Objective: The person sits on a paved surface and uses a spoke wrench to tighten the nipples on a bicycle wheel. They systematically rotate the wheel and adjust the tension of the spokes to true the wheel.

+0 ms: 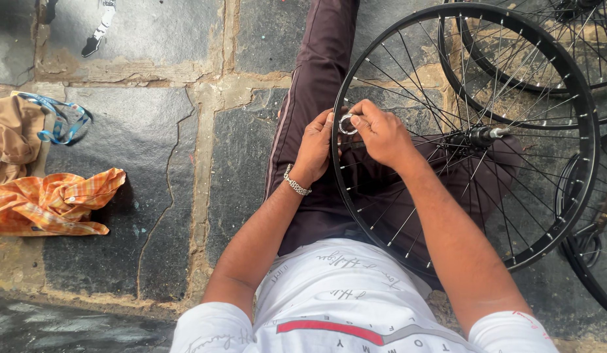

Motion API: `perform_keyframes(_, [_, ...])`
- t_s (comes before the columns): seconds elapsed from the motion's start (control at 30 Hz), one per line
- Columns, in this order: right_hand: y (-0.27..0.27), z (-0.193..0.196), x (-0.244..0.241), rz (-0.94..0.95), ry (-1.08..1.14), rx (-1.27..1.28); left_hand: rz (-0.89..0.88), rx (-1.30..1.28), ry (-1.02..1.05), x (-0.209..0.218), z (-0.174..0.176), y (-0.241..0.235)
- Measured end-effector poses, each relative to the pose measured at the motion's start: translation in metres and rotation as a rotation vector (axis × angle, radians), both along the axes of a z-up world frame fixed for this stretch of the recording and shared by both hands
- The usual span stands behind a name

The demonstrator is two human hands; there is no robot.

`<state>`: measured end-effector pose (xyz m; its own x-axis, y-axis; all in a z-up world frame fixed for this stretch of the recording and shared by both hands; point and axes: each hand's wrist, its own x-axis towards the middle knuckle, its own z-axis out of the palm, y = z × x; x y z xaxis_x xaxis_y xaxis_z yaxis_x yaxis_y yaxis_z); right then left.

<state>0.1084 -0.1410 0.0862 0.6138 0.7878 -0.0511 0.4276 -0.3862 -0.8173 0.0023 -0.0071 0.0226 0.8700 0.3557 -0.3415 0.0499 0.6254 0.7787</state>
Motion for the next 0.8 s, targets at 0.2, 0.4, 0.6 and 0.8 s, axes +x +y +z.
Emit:
perform_keyframes(0.2, [0.006, 0.014, -0.003, -0.036, 0.129, -0.18, -0.009, -0.002, 0.009, -0.002, 0.001, 0.001])
perform_keyframes(0.4, [0.004, 0.019, -0.005, -0.018, 0.086, -0.107, -0.014, 0.01, -0.026, -0.002, 0.001, 0.0])
perform_keyframes(0.6, [0.001, 0.009, -0.002, 0.011, 0.151, 0.002, 0.008, -0.016, 0.001, -0.001, 0.004, -0.001])
perform_keyframes(0.8, [-0.007, -0.006, 0.006, 0.054, 0.203, 0.111, -0.015, -0.006, -0.03, -0.003, 0.004, -0.001])
